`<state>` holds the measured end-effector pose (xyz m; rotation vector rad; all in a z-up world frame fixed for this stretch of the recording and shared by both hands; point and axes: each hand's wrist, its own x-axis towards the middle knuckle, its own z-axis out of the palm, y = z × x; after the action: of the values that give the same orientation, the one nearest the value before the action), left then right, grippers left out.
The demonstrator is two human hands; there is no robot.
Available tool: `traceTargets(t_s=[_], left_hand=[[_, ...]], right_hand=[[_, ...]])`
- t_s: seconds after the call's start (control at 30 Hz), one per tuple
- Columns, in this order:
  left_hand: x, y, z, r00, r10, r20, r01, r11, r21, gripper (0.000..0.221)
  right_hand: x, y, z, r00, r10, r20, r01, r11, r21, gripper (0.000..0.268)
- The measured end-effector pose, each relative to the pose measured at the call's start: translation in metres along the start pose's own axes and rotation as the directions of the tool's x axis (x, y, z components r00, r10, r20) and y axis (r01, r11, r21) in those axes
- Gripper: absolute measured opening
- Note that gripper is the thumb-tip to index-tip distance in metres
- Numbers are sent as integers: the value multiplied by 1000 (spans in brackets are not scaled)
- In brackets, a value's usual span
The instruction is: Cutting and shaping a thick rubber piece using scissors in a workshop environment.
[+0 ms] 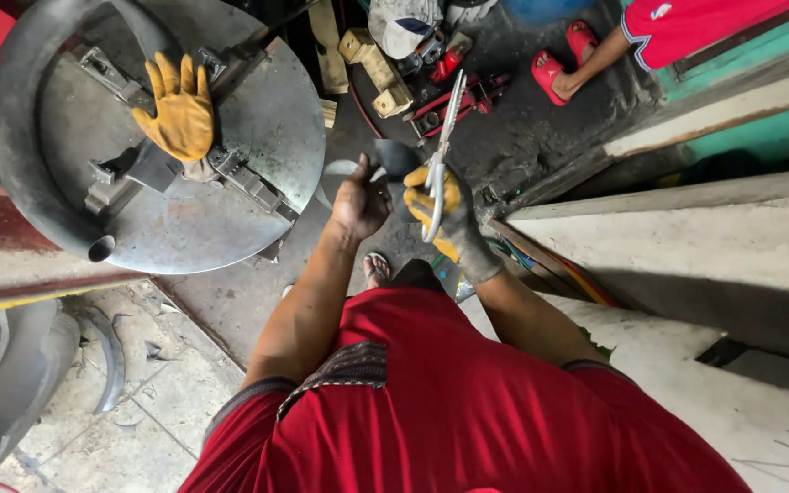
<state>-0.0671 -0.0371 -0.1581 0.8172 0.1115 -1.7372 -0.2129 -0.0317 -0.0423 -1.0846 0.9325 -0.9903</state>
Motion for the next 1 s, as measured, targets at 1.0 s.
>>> traceTargets(t_s=[1.0], left_hand=[[-66,104,102,847,525,-81,-529,818,-227,50]], right_hand=[[2,-48,-23,983,-162,-91,154,984,-87,19]])
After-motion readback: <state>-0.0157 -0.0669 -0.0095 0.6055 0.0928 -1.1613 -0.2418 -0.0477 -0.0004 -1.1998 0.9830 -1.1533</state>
